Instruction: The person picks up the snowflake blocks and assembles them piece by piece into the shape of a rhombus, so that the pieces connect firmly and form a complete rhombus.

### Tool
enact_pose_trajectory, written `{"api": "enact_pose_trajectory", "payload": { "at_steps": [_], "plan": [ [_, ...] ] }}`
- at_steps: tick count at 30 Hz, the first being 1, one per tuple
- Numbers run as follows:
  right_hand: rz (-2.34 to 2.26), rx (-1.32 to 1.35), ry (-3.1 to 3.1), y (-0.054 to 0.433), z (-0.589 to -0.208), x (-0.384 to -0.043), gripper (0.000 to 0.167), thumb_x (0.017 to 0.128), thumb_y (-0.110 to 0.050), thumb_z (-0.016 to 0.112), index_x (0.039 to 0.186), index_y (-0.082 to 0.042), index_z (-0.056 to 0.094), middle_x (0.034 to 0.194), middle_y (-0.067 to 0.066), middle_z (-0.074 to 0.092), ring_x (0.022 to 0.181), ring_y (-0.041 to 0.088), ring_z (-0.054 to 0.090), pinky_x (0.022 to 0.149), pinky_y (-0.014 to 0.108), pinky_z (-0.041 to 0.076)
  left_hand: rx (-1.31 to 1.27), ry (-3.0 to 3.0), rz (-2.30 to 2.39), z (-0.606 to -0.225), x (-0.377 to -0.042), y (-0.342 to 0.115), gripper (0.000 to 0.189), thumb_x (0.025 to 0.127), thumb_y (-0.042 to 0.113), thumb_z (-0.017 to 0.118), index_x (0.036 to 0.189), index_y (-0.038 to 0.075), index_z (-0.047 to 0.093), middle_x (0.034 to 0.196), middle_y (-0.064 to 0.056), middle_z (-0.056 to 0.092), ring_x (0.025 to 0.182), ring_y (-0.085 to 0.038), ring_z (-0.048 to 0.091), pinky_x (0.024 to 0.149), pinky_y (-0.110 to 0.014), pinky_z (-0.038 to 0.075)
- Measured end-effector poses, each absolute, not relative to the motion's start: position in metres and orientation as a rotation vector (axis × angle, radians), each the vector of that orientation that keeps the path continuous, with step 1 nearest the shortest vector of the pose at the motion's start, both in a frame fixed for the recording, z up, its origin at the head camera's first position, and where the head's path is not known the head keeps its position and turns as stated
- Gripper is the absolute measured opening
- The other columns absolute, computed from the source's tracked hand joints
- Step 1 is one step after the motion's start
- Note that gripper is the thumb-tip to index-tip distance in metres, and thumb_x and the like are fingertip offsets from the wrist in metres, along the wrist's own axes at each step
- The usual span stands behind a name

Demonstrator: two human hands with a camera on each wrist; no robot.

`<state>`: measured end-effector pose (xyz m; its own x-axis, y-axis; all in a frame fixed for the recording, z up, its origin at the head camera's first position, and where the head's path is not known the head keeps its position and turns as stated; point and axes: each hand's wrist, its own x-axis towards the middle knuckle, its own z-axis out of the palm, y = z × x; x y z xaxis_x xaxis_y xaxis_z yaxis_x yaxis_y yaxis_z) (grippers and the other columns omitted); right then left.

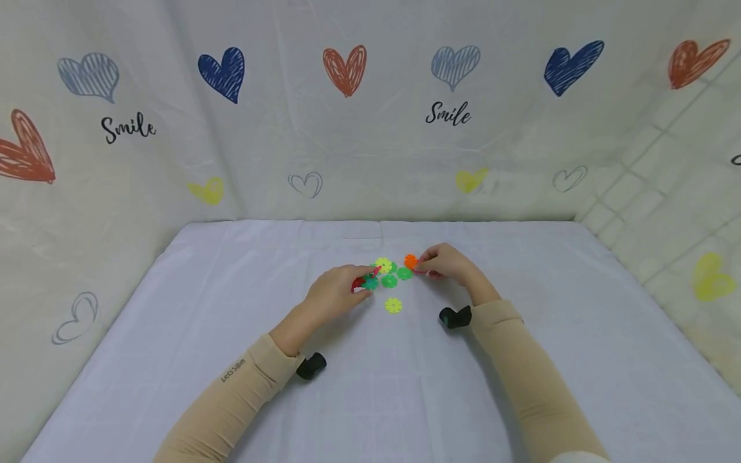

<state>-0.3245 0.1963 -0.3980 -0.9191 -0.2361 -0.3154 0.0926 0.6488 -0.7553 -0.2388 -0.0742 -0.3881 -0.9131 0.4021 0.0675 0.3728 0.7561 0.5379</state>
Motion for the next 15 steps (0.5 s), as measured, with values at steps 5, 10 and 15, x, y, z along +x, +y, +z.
{"api": "enact_pose_trajectory", "payload": {
  "at_steps": [5, 10, 15],
  "plan": [
    [-1.209, -0.147, 2.414, 0.206, -0.396, -0.320, 0.017, 0.095, -0.013, 0.072, 0.101, 0.001, 0.065, 0.086, 0.004, 0.065, 0.067, 0.012, 0.053, 0.063, 0.021, 0.046, 0.638, 2.878, 0.901, -0.386, -0.238, -0.074, 0.049, 0.095, 0.020, 0.076, 0.142, 0.020, 0.063, 0.139, -0.003, 0.064, 0.125, -0.023, 0.060, 0.099, -0.043, 0.051],
    [-1.256, -0.158, 2.359, 0.216, -0.399, -0.319, 0.014, 0.095, -0.010, 0.072, 0.099, 0.002, 0.064, 0.086, 0.006, 0.065, 0.064, 0.010, 0.054, 0.061, 0.018, 0.049, 0.639, 2.852, 0.925, -0.388, -0.238, -0.075, 0.048, 0.095, 0.020, 0.076, 0.142, 0.019, 0.064, 0.137, -0.003, 0.065, 0.116, -0.020, 0.062, 0.094, -0.040, 0.052],
    [-1.254, -0.166, 2.340, 0.220, -0.400, -0.320, 0.014, 0.094, -0.008, 0.072, 0.098, 0.003, 0.064, 0.079, 0.005, 0.062, 0.059, 0.008, 0.052, 0.057, 0.017, 0.047, 0.652, 2.846, 0.921, -0.389, -0.238, -0.075, 0.048, 0.095, 0.020, 0.076, 0.141, 0.018, 0.064, 0.133, -0.004, 0.067, 0.110, -0.019, 0.062, 0.091, -0.039, 0.053]
  ]
}}
